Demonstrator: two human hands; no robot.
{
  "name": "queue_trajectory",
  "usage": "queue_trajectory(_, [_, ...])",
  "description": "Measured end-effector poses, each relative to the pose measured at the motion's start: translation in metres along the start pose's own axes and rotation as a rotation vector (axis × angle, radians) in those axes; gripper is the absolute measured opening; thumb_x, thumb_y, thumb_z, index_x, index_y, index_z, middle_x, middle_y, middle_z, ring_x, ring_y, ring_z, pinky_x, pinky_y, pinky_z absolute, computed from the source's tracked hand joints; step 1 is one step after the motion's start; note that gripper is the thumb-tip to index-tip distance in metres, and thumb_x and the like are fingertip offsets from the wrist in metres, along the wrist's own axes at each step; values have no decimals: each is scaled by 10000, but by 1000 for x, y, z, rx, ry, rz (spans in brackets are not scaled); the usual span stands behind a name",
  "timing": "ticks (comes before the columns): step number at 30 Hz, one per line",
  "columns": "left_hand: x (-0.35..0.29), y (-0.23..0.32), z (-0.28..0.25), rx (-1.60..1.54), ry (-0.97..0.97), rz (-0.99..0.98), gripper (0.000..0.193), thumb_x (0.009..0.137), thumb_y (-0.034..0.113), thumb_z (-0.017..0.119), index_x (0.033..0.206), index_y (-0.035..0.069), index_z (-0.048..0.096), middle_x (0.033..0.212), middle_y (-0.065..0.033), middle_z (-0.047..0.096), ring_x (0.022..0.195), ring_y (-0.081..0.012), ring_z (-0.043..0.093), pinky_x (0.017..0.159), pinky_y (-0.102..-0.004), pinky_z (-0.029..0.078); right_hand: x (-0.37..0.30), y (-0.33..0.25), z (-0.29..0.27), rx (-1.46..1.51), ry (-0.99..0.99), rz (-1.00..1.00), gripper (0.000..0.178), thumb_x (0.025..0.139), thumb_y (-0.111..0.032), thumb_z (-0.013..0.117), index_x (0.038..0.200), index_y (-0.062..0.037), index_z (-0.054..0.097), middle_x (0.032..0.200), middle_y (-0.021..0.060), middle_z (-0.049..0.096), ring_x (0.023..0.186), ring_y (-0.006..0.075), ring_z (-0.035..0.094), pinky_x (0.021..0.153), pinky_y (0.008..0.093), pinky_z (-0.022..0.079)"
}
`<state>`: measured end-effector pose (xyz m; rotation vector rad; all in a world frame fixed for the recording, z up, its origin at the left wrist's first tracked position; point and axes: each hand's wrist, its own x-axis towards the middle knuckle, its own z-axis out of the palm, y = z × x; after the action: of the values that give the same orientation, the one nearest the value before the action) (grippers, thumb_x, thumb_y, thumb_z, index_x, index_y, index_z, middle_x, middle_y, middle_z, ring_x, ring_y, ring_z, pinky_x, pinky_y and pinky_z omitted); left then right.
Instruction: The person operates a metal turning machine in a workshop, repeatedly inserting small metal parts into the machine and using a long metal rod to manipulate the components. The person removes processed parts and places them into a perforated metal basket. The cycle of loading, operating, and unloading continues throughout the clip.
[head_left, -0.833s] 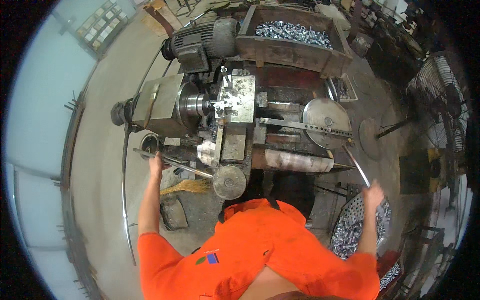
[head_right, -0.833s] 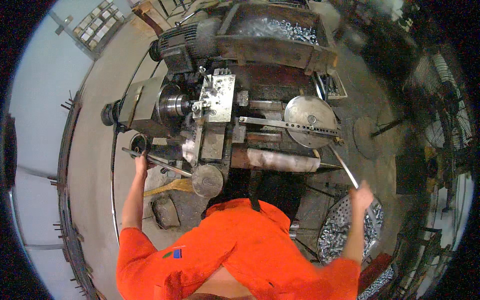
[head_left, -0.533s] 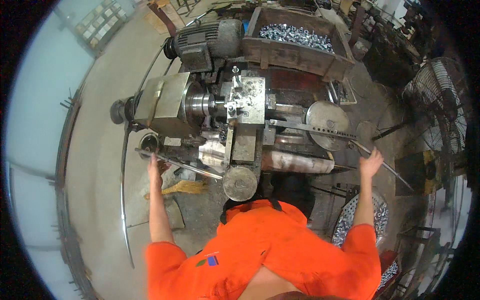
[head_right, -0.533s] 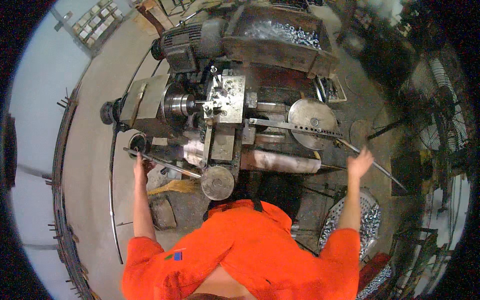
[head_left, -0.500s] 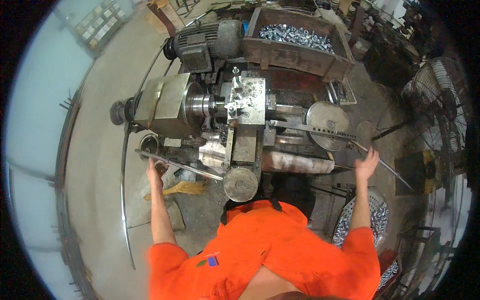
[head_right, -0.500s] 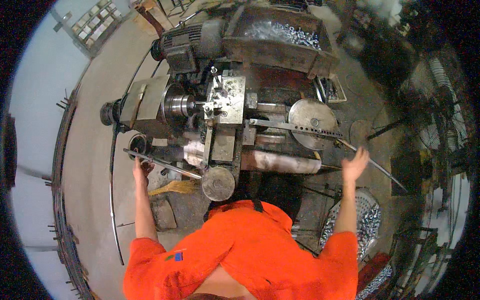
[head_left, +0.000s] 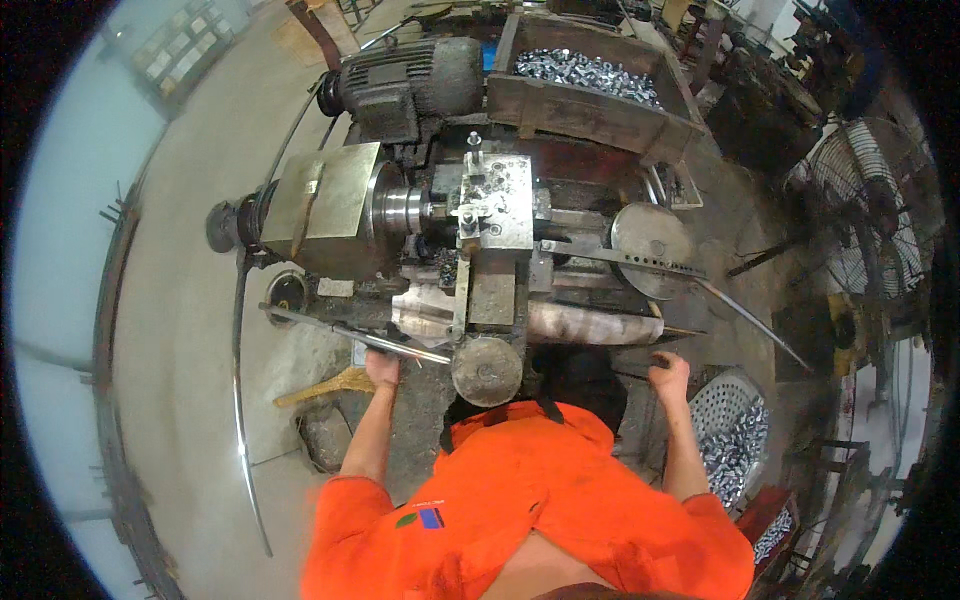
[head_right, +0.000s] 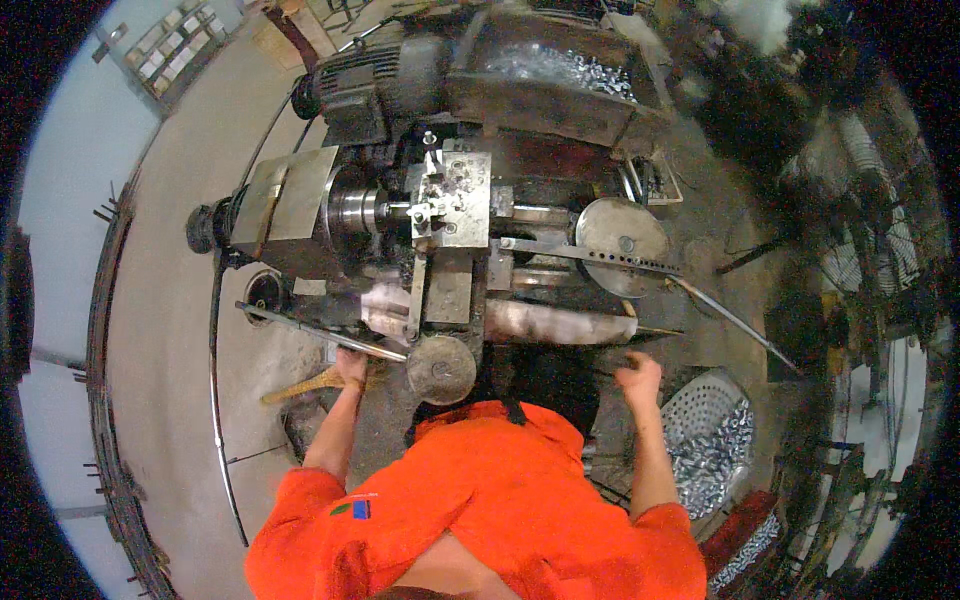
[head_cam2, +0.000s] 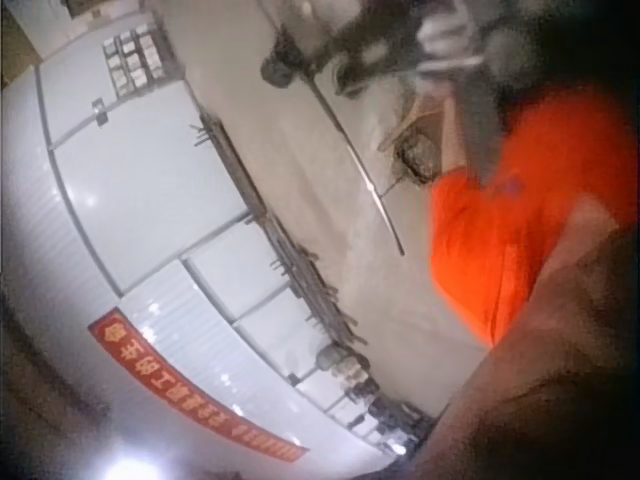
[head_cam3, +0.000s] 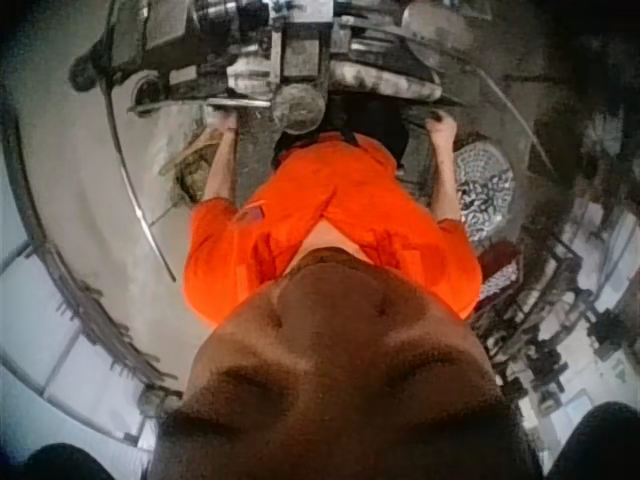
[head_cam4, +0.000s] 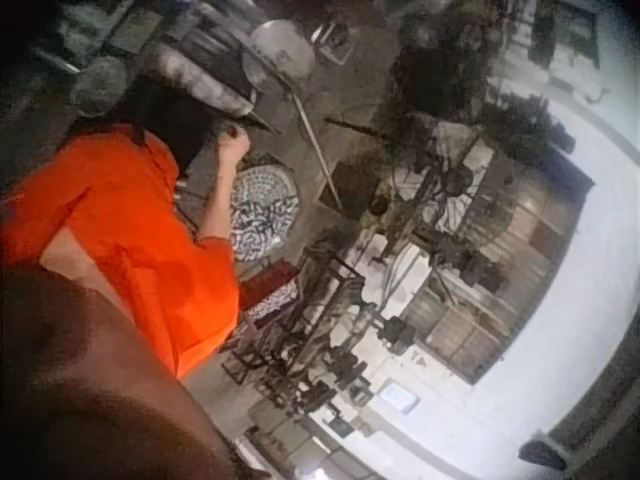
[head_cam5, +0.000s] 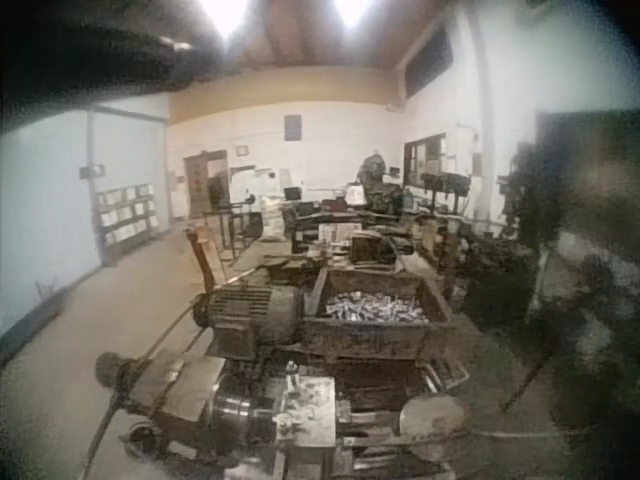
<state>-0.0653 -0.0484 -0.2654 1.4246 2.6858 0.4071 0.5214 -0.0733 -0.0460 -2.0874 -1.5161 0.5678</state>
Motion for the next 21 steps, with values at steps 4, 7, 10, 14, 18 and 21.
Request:
queue_trajectory(4, [28, -6, -60, 247, -409, 169, 487, 786, 464, 577, 1087, 85, 523, 981, -152, 625, 907, -347, 602, 733, -444, 489, 19, -24, -12, -44, 86, -194, 301, 608, -74, 561, 881, 13, 653, 830, 190, 644, 782, 303, 641, 712, 334, 493])
queue_trajectory(7, [42, -3, -104, 391, -561, 236, 511, 787, 485, 560, 1111, 92, 516, 969, -168, 627, 920, -326, 603, 770, -430, 487, 47, -55, -26, 2, 109, -281, 286, 603, -54, 566, 867, 15, 651, 806, 171, 645, 748, 282, 640, 693, 320, 489])
queue_trajectory(10, [30, -2, -104, 274, -457, 171, 492, 787, 474, 563, 1103, 97, 548, 997, -162, 627, 922, -329, 601, 776, -429, 483, 76, -115, -38, 7, 107, -469, 331, 589, -82, 622, 910, -13, 654, 852, 172, 648, 780, 300, 638, 712, 340, 501])
queue_trajectory(14, [34, -10, -159, 80, -545, 98, 400, 777, 413, 602, 1042, 114, 624, 999, -133, 638, 904, -347, 599, 757, -424, 479, 95, -221, -20, 132, -28, -689, 349, 572, -81, 602, 917, -46, 651, 910, 146, 643, 824, 297, 623, 745, 340, 497])
queue_trajectory(18, [52, -48, -255, -350, -178, 128, 320, 824, 241, 590, 1077, 45, 595, 866, -191, 640, 776, -282, 628, 703, -366, 484, 110, -314, 36, 150, -108, -1039, 315, 566, -121, 595, 867, -41, 640, 1010, 134, 611, 939, 313, 556, 815, 374, 454])
queue_trajectory(21, [52, -77, -333, -323, 216, 106, 251, 860, 187, 562, 1053, 29, 598, 711, -109, 629, 585, -163, 588, 561, -293, 466, 126, -358, 92, 41, -99, -1155, 296, 524, -200, 604, 780, -74, 684, 926, 133, 617, 878, 342, 545, 781, 402, 453])
